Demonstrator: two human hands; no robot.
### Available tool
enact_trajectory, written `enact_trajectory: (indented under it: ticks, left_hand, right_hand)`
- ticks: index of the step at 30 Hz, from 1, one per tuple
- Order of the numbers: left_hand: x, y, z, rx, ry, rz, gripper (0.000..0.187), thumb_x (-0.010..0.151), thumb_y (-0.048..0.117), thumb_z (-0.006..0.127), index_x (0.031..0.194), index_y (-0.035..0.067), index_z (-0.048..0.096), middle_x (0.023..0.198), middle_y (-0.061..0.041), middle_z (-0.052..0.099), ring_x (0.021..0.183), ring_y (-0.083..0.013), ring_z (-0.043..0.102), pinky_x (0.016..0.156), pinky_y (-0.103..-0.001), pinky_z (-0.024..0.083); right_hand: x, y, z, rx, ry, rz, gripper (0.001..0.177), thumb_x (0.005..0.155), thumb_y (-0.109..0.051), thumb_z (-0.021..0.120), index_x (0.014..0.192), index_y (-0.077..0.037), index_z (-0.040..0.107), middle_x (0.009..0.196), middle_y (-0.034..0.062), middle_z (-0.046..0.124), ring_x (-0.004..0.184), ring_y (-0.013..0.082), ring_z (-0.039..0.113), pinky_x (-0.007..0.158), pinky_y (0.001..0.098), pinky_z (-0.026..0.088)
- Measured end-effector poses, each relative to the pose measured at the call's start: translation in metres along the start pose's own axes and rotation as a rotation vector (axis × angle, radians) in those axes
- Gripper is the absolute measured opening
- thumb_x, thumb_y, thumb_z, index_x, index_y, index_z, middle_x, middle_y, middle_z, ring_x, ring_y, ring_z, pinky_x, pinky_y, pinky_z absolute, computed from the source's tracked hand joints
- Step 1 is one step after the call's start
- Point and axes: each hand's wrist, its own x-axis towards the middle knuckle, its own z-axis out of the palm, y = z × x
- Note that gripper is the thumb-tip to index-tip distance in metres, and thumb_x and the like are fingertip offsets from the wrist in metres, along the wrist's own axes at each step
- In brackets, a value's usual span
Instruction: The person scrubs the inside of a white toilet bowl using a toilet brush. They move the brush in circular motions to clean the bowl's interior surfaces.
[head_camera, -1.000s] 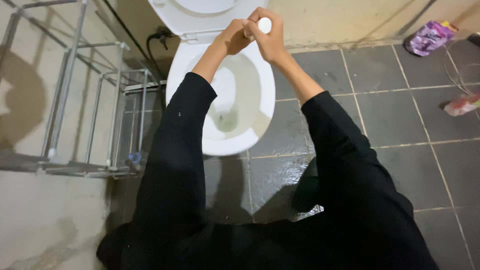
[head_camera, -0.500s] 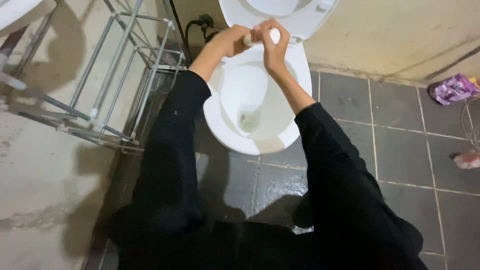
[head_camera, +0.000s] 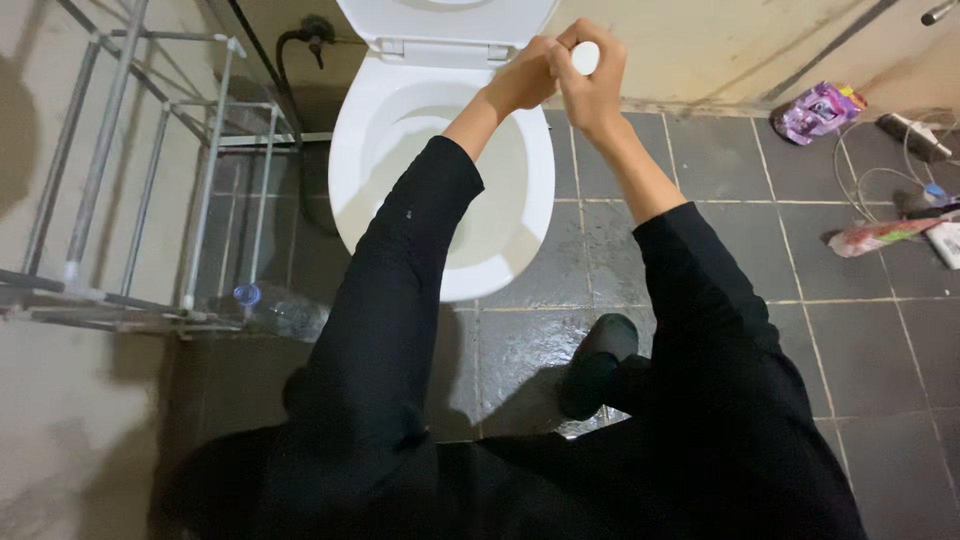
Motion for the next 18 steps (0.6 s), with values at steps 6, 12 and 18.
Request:
enact_trajectory:
  ticks: [6,12,18]
  left_hand:
    - [-0.040,-0.041,-0.015,-0.118,0.203,0.127,0.035,0.078,-0.005,0.070,0.112,-0.008,0.061,0.089,-0.024,0.070,0.082,-0.0413,0.066,0.067,-0.042,0.055]
    - [-0.123,-0.094,-0.092,0.053,0.080,-0.157,0.030,0.084,0.002,0.068,0.112,-0.005,0.061,0.093,-0.021,0.072,0.082,-0.0372,0.070,0.069,-0.043,0.056]
    - [-0.192,-0.090,-0.176,0.167,0.123,-0.282,0.033,0.089,0.008,0.068,0.118,-0.006,0.060,0.091,-0.021,0.070,0.077,-0.0350,0.067,0.062,-0.042,0.053]
  right_hand:
    - [0.003,-0.013,0.049,-0.048,-0.020,-0.110,0.021,0.097,-0.007,0.069,0.083,0.004,0.058,0.077,0.0085,0.063,0.077,0.0163,0.060,0.075,0.0313,0.051]
    - [0.027,-0.037,0.143,0.187,-0.043,0.045,0.019,0.094,-0.009,0.064,0.081,0.003,0.056,0.073,0.0073,0.059,0.071,0.0141,0.056,0.068,0.0294,0.048]
    - [0.036,-0.054,0.225,0.223,-0.118,-0.166,0.018,0.094,-0.004,0.065,0.083,0.004,0.054,0.077,0.0077,0.058,0.079,0.0142,0.053,0.076,0.0311,0.049]
